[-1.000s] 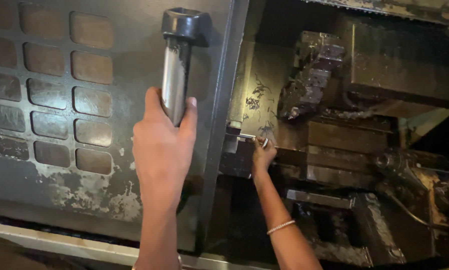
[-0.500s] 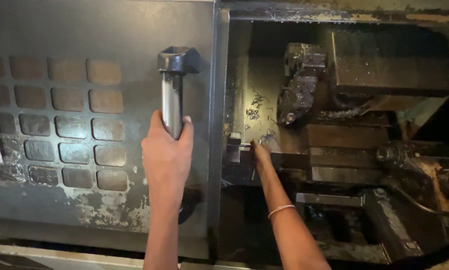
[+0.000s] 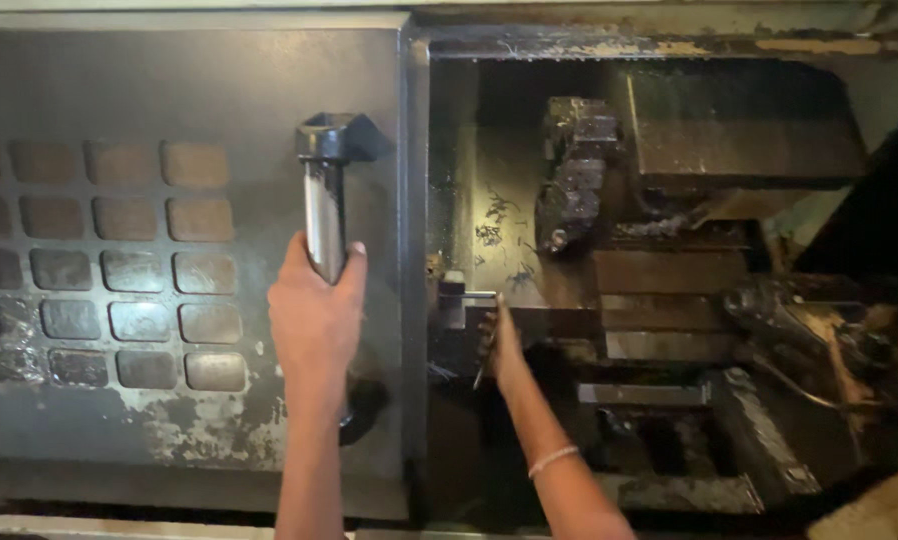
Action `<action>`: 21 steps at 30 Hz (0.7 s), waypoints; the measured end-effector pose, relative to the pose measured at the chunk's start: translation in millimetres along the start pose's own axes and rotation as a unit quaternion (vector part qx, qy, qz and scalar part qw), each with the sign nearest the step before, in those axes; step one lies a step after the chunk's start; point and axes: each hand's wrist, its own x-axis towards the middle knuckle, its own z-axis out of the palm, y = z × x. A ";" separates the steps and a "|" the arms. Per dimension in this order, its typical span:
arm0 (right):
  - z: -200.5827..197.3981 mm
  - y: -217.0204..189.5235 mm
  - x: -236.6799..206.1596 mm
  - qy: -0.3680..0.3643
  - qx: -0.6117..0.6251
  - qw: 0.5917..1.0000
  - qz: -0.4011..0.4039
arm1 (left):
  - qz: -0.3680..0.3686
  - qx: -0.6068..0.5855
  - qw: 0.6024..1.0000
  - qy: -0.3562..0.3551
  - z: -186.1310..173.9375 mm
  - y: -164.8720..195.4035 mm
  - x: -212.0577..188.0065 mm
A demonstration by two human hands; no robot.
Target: The person opens a machine door, retrieves a metal rod from inside, measures it with a dial gauge, and places it into a green bin. The person repeats this process for several rods, organizing them in the bin.
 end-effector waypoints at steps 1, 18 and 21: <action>-13.5 9.0 -6.6 0.000 0.026 0.999 0.035 | -0.023 -0.013 0.999 -0.020 0.7 -2.9 -0.2; -255.5 -77.8 -248.7 -0.076 -0.129 0.956 -0.253 | -0.042 -0.355 0.882 -0.308 -6.5 -70.4 -40.7; -293.1 -98.2 -301.4 -0.020 -0.175 0.926 -0.334 | 0.000 -0.377 0.861 -0.340 2.7 -73.7 -45.8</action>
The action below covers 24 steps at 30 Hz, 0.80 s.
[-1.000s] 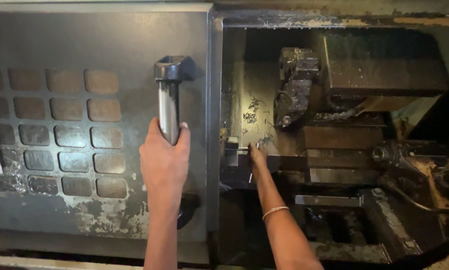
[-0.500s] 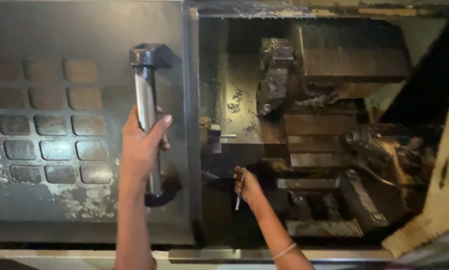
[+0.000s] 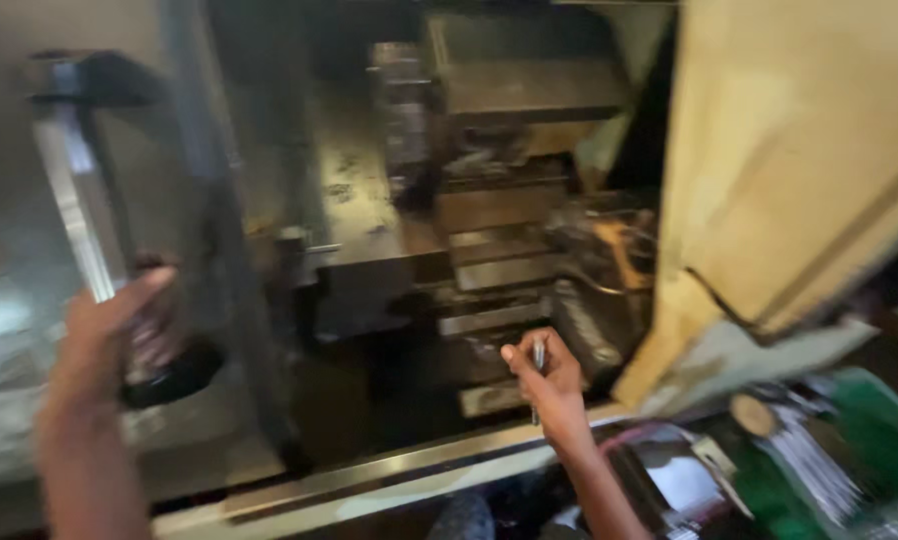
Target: The person opens a machine door, retrieves a metal rod from inside, measures it with a dial gauge, and places it into a green bin. The person repeats this process for several rods, organizing them in the bin.
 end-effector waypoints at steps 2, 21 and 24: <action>-38.3 -21.4 -10.1 0.044 -0.066 0.990 -0.117 | -0.038 0.032 0.997 0.066 11.9 -15.9 6.2; -278.8 -171.6 -9.8 0.238 -0.552 0.707 -0.373 | -0.016 -0.088 0.996 0.012 259.7 -41.5 8.7; -290.1 -170.1 -4.1 0.233 -0.550 0.724 -0.345 | 0.008 -0.093 0.995 -0.025 310.5 -47.3 11.0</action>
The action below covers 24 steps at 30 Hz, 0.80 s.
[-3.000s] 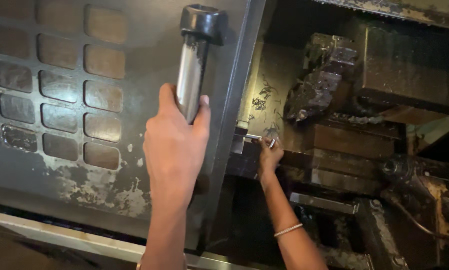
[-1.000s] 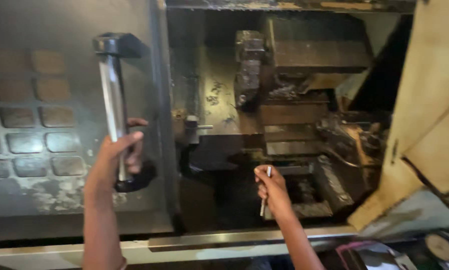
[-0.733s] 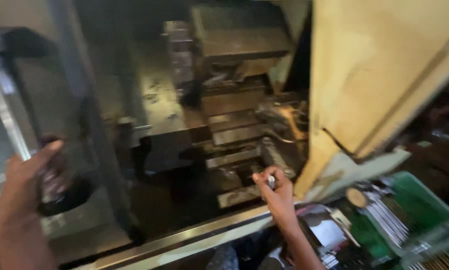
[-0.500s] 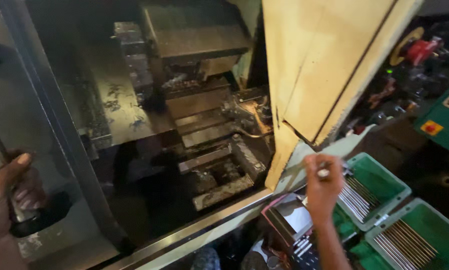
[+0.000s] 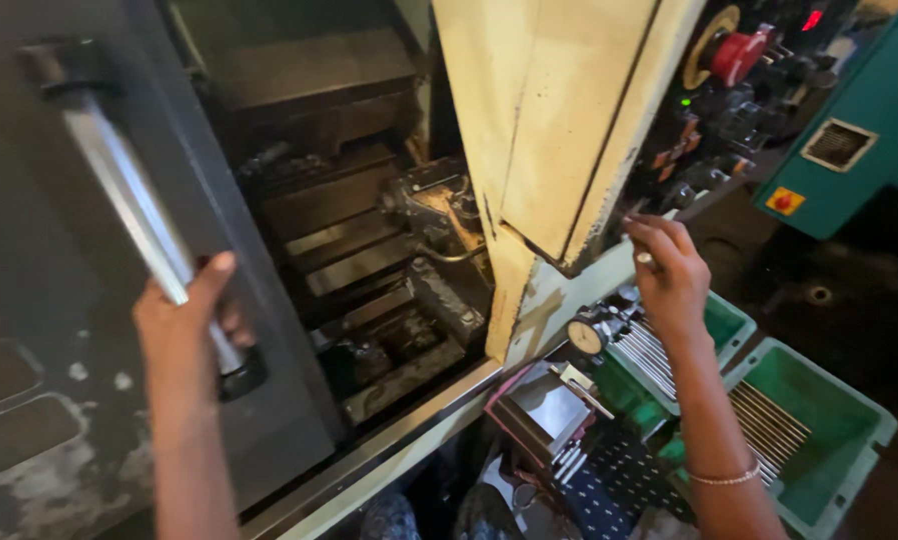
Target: The person opens a machine door, retrieves a metal rod from inside, measures it with a dial gauge, and places it into a green bin. The person repeats this process for several rods, organizing them in the bin.
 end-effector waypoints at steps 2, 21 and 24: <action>4.2 8.2 0.7 -0.002 0.013 1.000 0.017 | 0.001 -0.007 1.000 -0.024 31.7 -14.9 2.4; -3.0 -18.3 -8.8 -0.012 -0.146 0.984 0.103 | -0.002 0.028 0.999 -0.039 275.6 -115.0 29.2; -13.6 -30.9 -39.2 -0.146 -0.034 0.981 0.124 | -0.011 0.006 0.999 -0.047 296.1 -123.5 31.2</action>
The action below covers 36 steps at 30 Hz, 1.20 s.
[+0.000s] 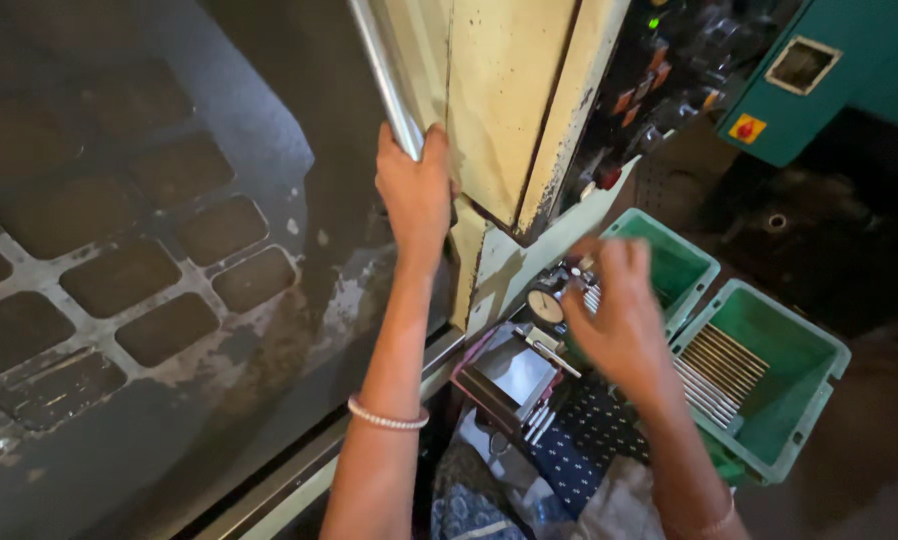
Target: The person opens a machine door, retrieves a metal rod from inside, measures it with a dial gauge, and places it into a green bin. The person repeats this process for several rods, organizing them in the bin.
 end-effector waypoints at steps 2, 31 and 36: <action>7.4 5.7 -22.0 -0.107 0.078 0.990 -0.052 | 0.004 -0.017 1.000 -0.012 10.3 -5.1 3.6; 200.8 108.2 -151.7 -0.090 0.225 0.932 0.268 | 0.031 -0.019 0.999 0.005 7.6 -40.3 21.6; 199.2 101.7 -151.6 -0.074 0.216 0.935 0.272 | 0.015 -0.002 1.000 0.003 7.5 -42.5 22.8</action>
